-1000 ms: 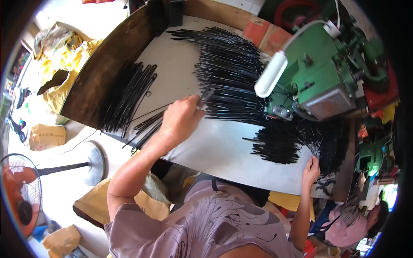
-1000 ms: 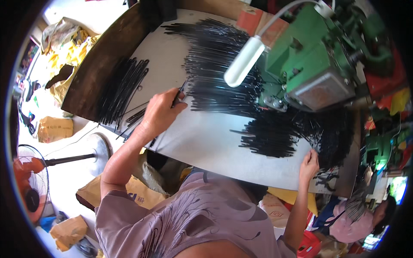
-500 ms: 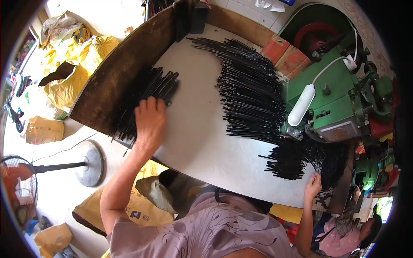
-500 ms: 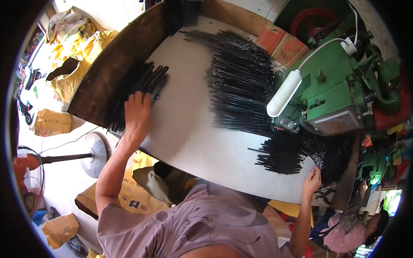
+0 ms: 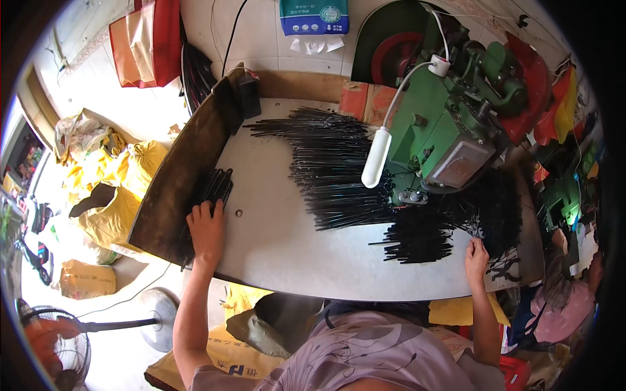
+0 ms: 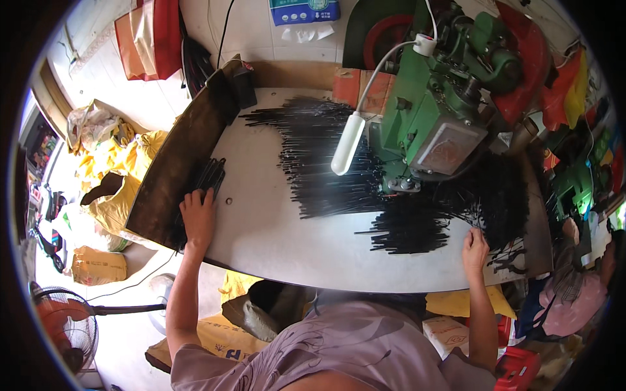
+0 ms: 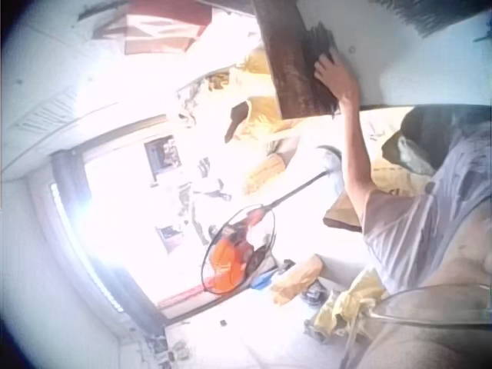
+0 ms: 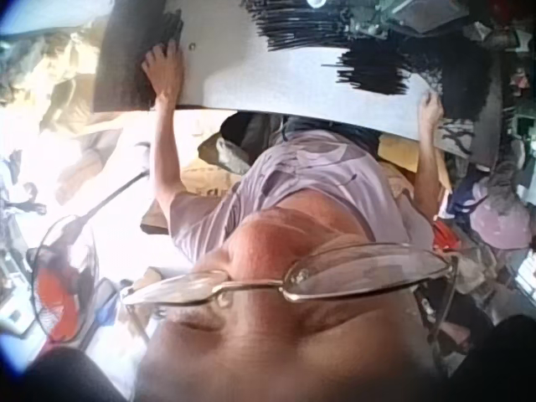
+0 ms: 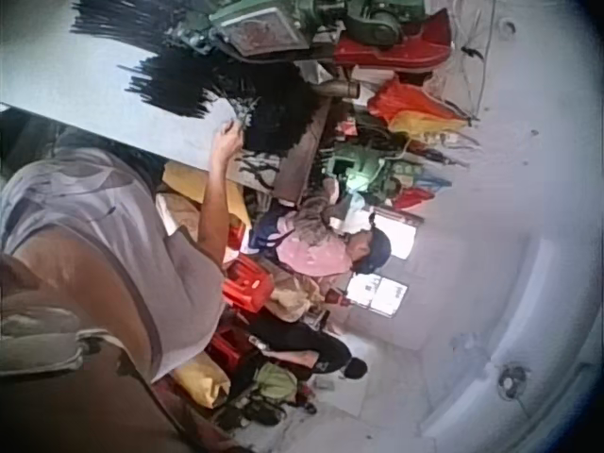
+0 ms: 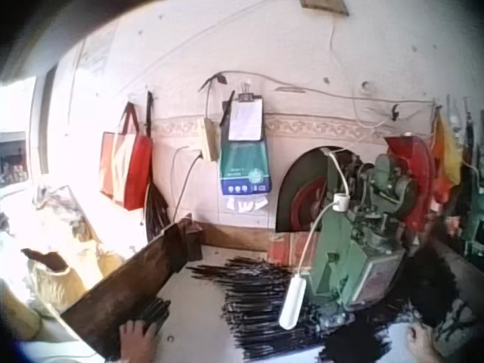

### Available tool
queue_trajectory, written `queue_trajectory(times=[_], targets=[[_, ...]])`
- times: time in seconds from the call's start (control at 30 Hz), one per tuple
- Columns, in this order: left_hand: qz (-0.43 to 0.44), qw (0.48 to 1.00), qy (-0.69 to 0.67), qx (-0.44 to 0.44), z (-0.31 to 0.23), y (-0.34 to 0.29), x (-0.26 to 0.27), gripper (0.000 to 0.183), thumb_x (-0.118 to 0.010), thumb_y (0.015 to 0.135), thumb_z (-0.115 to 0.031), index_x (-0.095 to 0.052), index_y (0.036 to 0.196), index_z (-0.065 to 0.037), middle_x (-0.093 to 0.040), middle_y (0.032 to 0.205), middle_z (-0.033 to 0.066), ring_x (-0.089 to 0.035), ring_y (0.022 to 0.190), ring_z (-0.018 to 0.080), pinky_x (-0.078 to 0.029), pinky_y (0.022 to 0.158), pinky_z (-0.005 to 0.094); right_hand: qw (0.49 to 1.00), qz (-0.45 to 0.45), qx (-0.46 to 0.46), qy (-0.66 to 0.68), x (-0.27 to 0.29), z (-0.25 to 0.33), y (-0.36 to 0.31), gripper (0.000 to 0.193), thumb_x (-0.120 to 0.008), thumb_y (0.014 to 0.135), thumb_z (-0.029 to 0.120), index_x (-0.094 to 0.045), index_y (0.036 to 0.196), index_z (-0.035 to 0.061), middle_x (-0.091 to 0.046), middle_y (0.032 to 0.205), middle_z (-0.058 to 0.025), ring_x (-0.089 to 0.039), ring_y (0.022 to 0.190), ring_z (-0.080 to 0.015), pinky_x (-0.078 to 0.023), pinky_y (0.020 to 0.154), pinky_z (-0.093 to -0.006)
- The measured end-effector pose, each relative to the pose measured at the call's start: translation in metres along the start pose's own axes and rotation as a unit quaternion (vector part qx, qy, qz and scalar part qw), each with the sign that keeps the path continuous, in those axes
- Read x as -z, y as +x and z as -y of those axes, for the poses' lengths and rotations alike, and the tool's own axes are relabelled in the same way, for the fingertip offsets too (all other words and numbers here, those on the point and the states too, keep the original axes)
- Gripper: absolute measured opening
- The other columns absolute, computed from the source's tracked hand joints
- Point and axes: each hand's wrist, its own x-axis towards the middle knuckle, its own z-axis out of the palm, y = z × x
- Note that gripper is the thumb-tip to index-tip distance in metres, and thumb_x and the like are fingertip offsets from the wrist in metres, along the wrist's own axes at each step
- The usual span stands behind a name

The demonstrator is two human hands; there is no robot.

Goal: The person picks up plastic strips and metal pins, inserts the pins into the strips, and fastens them using a tabletop machine.

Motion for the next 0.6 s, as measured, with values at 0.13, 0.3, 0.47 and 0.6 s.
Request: queue_trajectory(times=[0.13,0.3,0.47,0.6], targets=[[-0.012,1.000,-0.017,0.018,-0.004,0.003,-0.002,0.029,-0.059,0.070,-0.014,-0.054,0.098,-0.007,-0.047,0.088,0.0088,-0.043,0.084,0.0247,-0.034,0.071,0.0367,1.000,-0.010,0.012,0.005,-0.008,-0.010,0.002,0.008,-0.048,0.076,0.006,-0.051,0.081,0.0013,-0.055,0.076,-0.0182,-0.052,0.072,-0.0369,-0.042,0.062,-0.0398],[0.031,0.993,-0.038,0.108,0.009,-0.011,-0.001,0.015,-0.055,0.069,-0.016,-0.056,0.082,-0.008,-0.049,0.082,0.0095,-0.047,0.081,0.0257,-0.038,0.064,0.0387,0.999,-0.006,0.034,-0.007,-0.025,-0.001,0.008,0.013,-0.048,0.075,0.005,-0.054,0.086,0.0015,-0.056,0.080,-0.0192,-0.053,0.074,-0.0369,-0.043,0.063,-0.0390],[-0.096,0.994,-0.031,0.036,-0.046,0.013,-0.005,0.011,-0.052,0.068,-0.014,-0.056,0.076,-0.007,-0.046,0.082,0.0095,-0.043,0.082,0.0243,-0.035,0.067,0.0373,1.000,0.006,0.014,0.027,-0.013,-0.037,0.000,0.014,-0.047,0.077,0.005,-0.053,0.086,-0.0032,-0.057,0.080,-0.0205,-0.055,0.072,-0.0342,-0.043,0.062,-0.0372],[0.018,0.992,-0.127,0.002,-0.095,-0.001,0.027,0.022,-0.049,0.070,-0.001,-0.059,0.089,-0.002,-0.047,0.092,0.0141,-0.041,0.090,0.0224,-0.034,0.076,0.0355,0.997,0.004,0.047,0.064,-0.024,-0.029,0.000,0.013,-0.046,0.077,0.007,-0.052,0.083,-0.0022,-0.055,0.075,-0.0210,-0.054,0.070,-0.0355,-0.042,0.060,-0.0373]])
